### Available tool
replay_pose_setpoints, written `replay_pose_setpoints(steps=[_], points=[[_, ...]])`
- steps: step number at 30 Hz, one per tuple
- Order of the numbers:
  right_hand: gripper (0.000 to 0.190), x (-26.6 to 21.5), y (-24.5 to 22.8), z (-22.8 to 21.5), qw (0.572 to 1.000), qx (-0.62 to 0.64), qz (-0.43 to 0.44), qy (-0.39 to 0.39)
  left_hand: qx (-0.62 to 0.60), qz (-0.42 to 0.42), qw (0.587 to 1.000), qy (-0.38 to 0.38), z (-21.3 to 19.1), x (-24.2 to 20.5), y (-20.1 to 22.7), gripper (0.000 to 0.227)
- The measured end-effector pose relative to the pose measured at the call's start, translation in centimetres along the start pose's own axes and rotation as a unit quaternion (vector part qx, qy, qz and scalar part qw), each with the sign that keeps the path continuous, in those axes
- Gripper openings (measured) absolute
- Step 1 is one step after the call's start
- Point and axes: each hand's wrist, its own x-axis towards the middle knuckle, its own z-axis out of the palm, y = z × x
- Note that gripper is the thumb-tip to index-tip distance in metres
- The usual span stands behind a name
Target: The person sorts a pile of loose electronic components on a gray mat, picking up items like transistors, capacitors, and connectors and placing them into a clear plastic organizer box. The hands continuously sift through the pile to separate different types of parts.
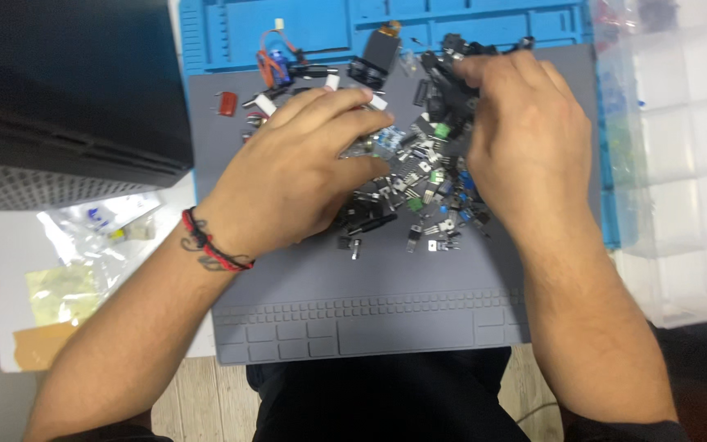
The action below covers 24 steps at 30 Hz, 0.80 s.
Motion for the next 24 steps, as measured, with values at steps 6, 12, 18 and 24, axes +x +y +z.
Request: replay_pose_setpoints(steps=[6,12,18,24], points=[[0.043,0.3,0.0,-0.1,1.0,-0.005,0.019,-0.012,0.033,0.007,0.999,0.014,1.4,-1.5,-1.1,0.017],[0.039,0.4,0.4,-1.1,0.999,0.041,-0.015,0.026,0.041,0.018,0.999,0.005,0.8,-1.8,-1.7,0.017],[0.028,0.2,0.2,-5.1,0.998,0.061,0.005,-0.004,0.066,0.017,0.998,0.008,0.2,-1.2,-1.1,0.007],[0.028,-4.5,-1.0,-6.8,0.991,0.059,0.052,-0.108,0.098,0.023,0.994,0.033,1.0,-1.3,-0.2,0.017]])
